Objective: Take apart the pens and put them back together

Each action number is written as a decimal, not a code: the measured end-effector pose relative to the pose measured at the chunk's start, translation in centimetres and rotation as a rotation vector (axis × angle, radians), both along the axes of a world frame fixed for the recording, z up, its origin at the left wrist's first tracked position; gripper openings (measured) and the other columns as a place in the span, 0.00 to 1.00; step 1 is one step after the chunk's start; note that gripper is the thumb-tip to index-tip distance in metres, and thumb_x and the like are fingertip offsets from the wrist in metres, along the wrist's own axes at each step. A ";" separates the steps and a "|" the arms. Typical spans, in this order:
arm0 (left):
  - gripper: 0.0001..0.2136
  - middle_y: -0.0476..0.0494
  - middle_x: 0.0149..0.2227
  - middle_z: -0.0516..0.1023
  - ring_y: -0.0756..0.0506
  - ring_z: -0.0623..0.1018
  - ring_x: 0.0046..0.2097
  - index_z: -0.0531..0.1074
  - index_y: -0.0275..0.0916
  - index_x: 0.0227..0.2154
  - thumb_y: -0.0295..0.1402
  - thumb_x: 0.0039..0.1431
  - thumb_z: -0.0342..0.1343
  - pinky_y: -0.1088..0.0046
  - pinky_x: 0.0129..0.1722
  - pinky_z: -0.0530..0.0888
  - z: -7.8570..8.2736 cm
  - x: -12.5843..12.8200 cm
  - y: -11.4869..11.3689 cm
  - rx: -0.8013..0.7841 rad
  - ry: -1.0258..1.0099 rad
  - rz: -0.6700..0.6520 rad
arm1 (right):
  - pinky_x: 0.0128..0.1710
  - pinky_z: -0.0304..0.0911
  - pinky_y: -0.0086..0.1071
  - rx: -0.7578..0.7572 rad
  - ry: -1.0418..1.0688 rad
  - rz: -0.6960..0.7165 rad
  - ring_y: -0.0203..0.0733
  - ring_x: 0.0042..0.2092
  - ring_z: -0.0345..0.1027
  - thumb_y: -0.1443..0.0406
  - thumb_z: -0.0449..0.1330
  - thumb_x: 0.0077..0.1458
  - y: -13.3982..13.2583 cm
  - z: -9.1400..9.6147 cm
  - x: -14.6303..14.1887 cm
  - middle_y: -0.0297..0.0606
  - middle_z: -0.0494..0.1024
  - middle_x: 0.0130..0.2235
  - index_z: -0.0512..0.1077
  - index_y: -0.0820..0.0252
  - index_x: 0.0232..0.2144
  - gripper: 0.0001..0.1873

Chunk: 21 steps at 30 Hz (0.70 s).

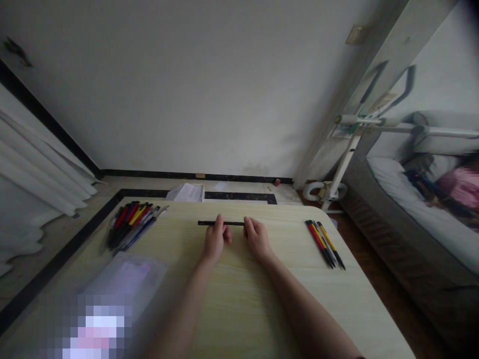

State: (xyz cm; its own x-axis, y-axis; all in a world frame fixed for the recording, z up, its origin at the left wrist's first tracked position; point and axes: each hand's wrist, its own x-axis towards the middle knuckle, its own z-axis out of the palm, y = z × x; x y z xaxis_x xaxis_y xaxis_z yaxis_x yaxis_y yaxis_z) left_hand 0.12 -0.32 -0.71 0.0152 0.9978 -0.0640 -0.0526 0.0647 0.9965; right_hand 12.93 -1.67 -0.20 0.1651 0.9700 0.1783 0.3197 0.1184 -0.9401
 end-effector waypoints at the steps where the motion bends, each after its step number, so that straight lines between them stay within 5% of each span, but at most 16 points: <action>1: 0.24 0.49 0.12 0.63 0.51 0.64 0.16 0.59 0.38 0.11 0.50 0.54 0.38 0.75 0.20 0.62 0.0 0.0 0.0 0.000 -0.001 -0.001 | 0.22 0.50 0.27 0.002 -0.003 0.004 0.33 0.20 0.54 0.53 0.43 0.55 0.0 0.1 0.0 0.30 0.60 0.16 0.59 0.59 0.14 0.24; 21: 0.24 0.48 0.12 0.63 0.51 0.65 0.17 0.60 0.38 0.11 0.48 0.55 0.37 0.75 0.21 0.62 -0.5 -0.2 0.2 0.037 0.010 -0.018 | 0.24 0.51 0.26 0.053 -0.011 0.024 0.33 0.22 0.56 0.56 0.44 0.56 -0.3 0.3 0.1 0.31 0.63 0.18 0.61 0.60 0.17 0.21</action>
State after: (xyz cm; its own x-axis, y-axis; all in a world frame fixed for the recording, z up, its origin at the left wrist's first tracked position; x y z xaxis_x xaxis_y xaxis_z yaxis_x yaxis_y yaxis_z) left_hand -0.10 -0.15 -1.26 0.0324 0.9991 -0.0276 -0.0419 0.0290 0.9987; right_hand 13.01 -1.96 0.06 0.1392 0.9629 0.2311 0.3264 0.1758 -0.9287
